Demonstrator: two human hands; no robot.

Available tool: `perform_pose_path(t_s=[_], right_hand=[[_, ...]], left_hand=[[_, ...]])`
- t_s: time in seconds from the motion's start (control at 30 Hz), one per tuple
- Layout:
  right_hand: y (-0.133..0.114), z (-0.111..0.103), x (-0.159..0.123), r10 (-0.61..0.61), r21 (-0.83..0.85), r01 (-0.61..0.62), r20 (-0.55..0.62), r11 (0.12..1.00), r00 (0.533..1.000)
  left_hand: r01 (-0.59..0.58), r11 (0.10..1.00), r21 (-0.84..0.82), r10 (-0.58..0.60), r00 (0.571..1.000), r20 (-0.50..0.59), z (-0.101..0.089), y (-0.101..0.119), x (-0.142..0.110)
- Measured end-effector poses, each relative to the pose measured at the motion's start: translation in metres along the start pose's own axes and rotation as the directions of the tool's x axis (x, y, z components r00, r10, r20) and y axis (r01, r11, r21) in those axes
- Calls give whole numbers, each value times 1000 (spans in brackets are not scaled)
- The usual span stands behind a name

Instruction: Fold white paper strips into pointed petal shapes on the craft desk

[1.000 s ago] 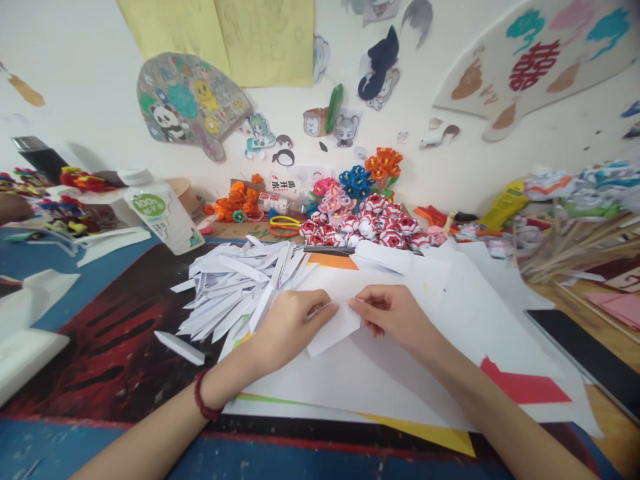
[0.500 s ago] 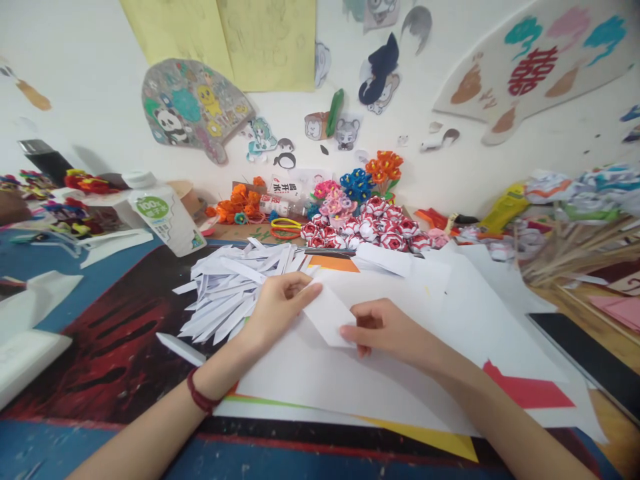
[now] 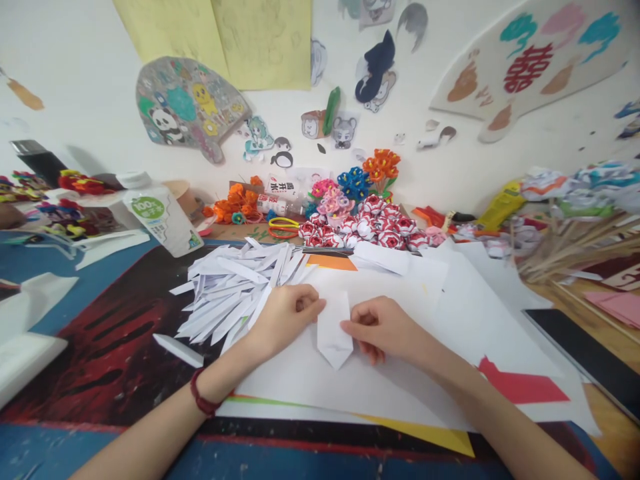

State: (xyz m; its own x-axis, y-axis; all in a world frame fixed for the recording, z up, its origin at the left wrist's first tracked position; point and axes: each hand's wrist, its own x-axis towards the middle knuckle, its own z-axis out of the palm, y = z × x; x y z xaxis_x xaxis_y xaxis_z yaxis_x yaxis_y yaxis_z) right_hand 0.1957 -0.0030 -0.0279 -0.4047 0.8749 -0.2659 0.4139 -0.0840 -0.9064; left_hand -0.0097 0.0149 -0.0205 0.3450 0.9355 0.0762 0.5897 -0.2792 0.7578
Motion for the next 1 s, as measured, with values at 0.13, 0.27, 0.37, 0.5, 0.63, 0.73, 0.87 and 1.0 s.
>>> perform_pose_path(t_s=[0.13,0.27,0.37,0.5,0.63,0.73,0.87,1.0], right_hand=[[-3,1,-1,-106,-322,41,-185,946,977],[-5,5,-2,-215,-543,30,-280,839,936],[-6,9,-2,-203,-614,-15,-284,789,937],[-7,11,-4,-201,-661,-52,-301,748,932],[-6,11,-4,-233,-686,-32,-291,727,928],[-4,10,-4,-262,-714,-7,-266,700,927],[-1,8,-4,-283,-748,5,-245,664,927],[-1,9,-3,-304,-767,30,-218,641,927]], left_hand=[[-66,945,321,79,997,-28,5,0,-5],[-58,849,525,111,991,-70,11,1,-9],[-43,788,614,124,988,-91,13,1,-10],[-98,737,668,200,977,-77,15,0,-10],[-219,664,715,346,938,-34,16,-4,-10],[-334,589,736,446,894,48,14,-7,-9],[-440,489,753,532,835,142,9,-9,-8],[-498,451,741,544,812,214,4,-9,-6]])
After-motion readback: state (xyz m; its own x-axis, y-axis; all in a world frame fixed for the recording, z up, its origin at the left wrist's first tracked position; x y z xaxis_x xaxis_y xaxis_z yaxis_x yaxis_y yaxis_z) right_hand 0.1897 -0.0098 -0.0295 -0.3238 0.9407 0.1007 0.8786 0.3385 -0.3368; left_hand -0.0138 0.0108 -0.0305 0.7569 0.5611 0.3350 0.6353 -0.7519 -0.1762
